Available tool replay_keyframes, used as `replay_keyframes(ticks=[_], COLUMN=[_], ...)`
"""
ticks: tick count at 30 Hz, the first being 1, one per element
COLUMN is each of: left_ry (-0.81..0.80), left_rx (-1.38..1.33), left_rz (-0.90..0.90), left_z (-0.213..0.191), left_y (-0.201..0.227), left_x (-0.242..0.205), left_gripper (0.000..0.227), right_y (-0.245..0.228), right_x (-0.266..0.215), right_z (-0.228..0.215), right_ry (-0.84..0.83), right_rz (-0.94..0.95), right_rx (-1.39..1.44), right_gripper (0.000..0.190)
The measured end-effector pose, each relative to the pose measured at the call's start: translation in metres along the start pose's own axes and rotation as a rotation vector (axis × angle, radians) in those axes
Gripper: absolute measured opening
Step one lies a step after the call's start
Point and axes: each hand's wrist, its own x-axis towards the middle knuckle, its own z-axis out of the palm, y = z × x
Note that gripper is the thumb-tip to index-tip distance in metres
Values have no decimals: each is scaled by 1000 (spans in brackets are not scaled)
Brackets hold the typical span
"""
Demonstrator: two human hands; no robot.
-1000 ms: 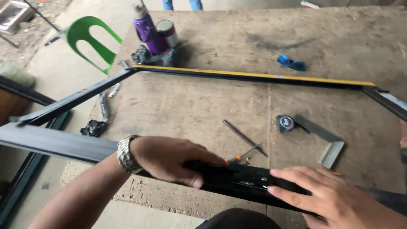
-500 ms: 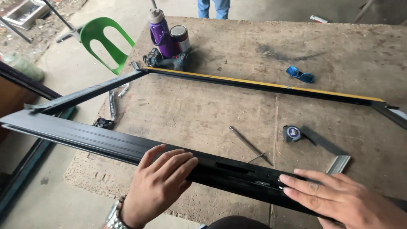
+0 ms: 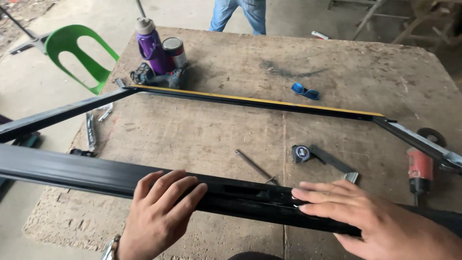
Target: The person assembles a black window frame by inserting a metal locking mechanism into a slot and securing it with screws. They use a screwdriver to tighten the screws and repeatedly test the mechanism's operation by sliding it along the frame.
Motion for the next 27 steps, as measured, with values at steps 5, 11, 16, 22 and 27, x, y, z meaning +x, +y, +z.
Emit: replay_keyframes(ticks=[5,11,16,22,27], left_ry=[89,141,125,103,145], left_rx=[24,53,55,73,66], left_rz=[36,48,22,27,26], left_z=[-1,3,5,2,12], left_y=[-2,-3,-4,-2,14], left_x=[5,5,3,13,8], left_gripper=[22,22,21,24,25], right_y=[-12,-11,-6,1,0], right_x=[5,2,1,-3,-1], right_z=[-6,-5,2,1,3], right_ry=[-20,-77,103,-16,-129], right_rz=[131,301,258,102,94], right_rx=[123,213,53,98,66], right_gripper=[65,96,72,82,77])
